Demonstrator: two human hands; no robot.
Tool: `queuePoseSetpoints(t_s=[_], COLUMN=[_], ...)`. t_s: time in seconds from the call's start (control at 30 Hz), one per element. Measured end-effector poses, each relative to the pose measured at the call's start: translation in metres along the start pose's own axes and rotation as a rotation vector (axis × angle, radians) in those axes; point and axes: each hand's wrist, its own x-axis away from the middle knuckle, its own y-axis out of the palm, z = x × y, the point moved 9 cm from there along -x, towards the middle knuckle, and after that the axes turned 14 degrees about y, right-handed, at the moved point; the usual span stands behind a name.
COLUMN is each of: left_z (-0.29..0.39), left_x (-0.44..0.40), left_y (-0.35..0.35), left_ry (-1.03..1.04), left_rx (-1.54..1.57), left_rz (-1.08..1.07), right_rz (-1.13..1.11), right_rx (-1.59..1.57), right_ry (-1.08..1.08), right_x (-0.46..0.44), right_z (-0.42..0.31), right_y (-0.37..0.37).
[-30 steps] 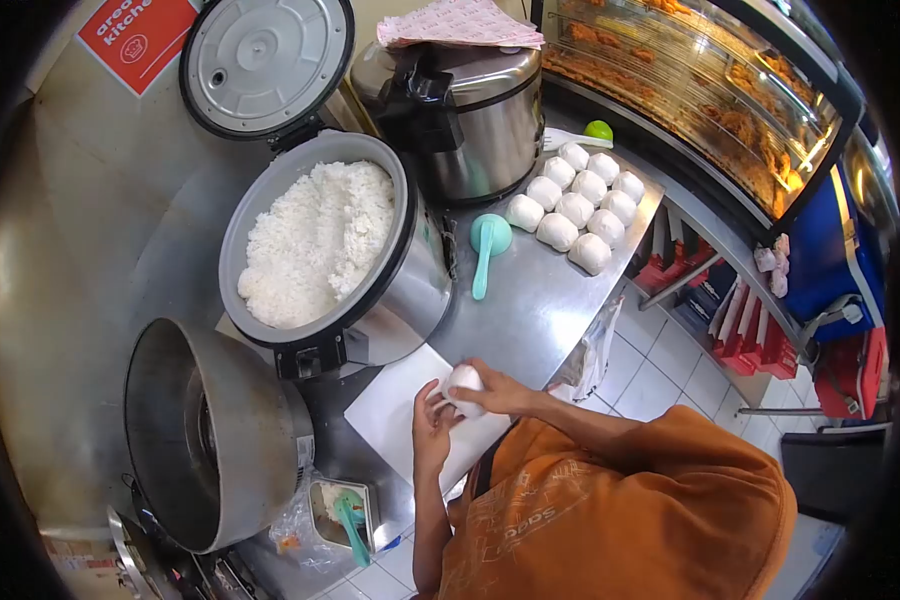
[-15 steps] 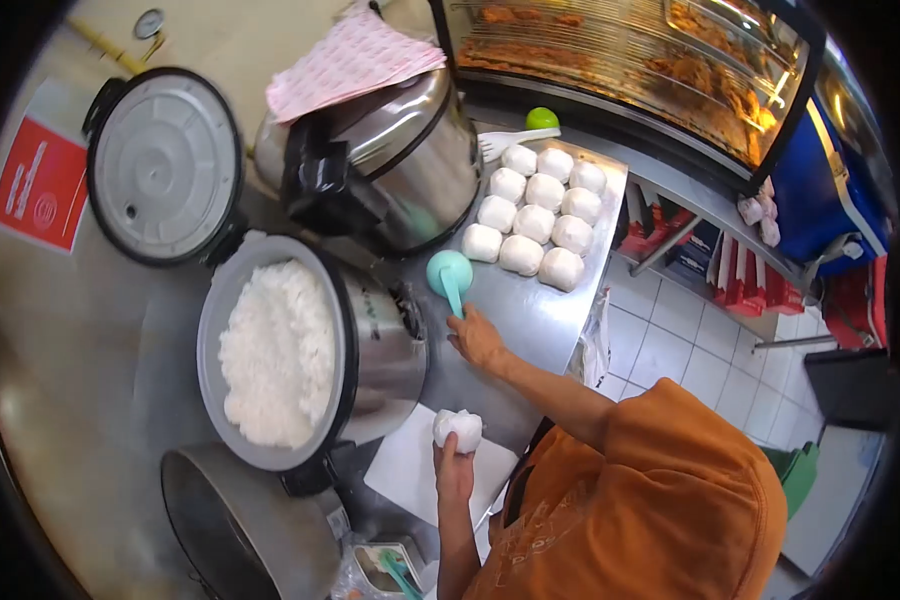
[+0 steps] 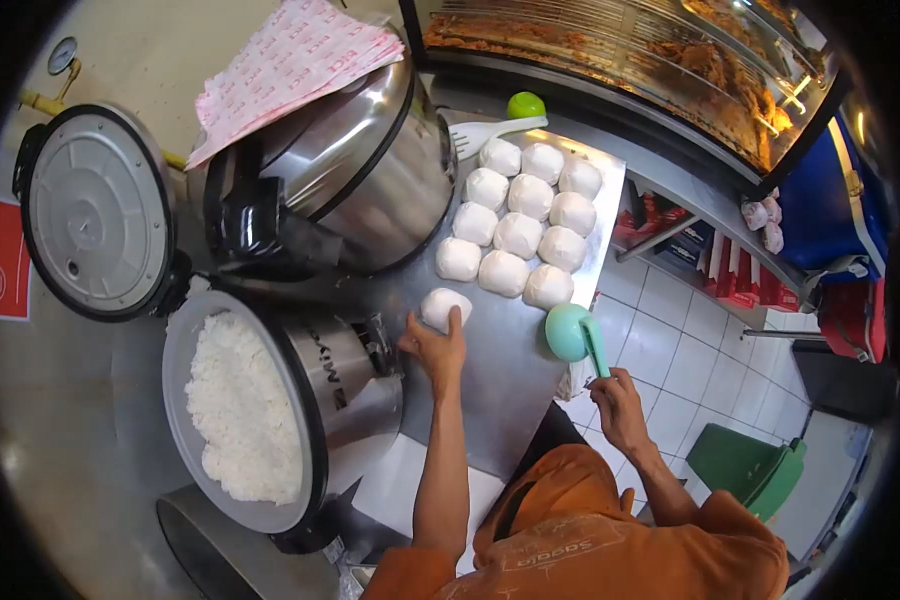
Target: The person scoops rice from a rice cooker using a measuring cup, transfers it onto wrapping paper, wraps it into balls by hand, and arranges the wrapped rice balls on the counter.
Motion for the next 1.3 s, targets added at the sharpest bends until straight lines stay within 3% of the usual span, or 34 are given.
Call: queuePoseSetpoints(t_s=[0.07,0.2,0.43,0.53,0.67,0.73,0.83,0.93,1.1,1.3], left_z=[0.046,0.029,0.036,0.041,0.048,0.049,0.06,0.107,0.101,0.109], left_x=[0.0,-0.016,-0.036,-0.044,-0.044,-0.047,-0.046,-0.047,-0.048,-0.046], left_y=[-0.016,0.014,0.025,0.033,0.034,0.034,0.02,0.011,0.045,0.053], left_ry=[0.123,0.031,0.18,0.174,0.096,0.1,0.164,0.63,0.676,0.681], left_rx=[-0.023,0.037,0.023,0.029,0.08,0.071,-0.011,-0.052,0.012,0.031], left_rz=[-0.103,-0.176,-0.137,-0.213,-0.262,-0.284,-0.349,-0.221,-0.269,-0.293], right_rz=[0.044,0.113,0.222,0.297,0.442,0.448,0.466,0.482,0.517,0.593], right_rx=[-0.035,-0.162,-0.184,-0.258,-0.045,-0.102,-0.089,-0.013,0.147,0.13], right_ry=[0.014,0.072,0.109,0.116,0.08,0.082,-0.027,-0.11,-0.177,-0.141], right_x=[0.0,-0.001,0.003,0.002,-0.01,-0.028,-0.057,-0.085,-0.119,-0.132], right_z=[0.002,0.002,0.022,0.036,0.048,0.033,0.007,-0.006,-0.021,-0.02], right_y=[-0.007,-0.014,-0.032,-0.032,-0.011,0.005,0.027,0.047,0.062,0.058])
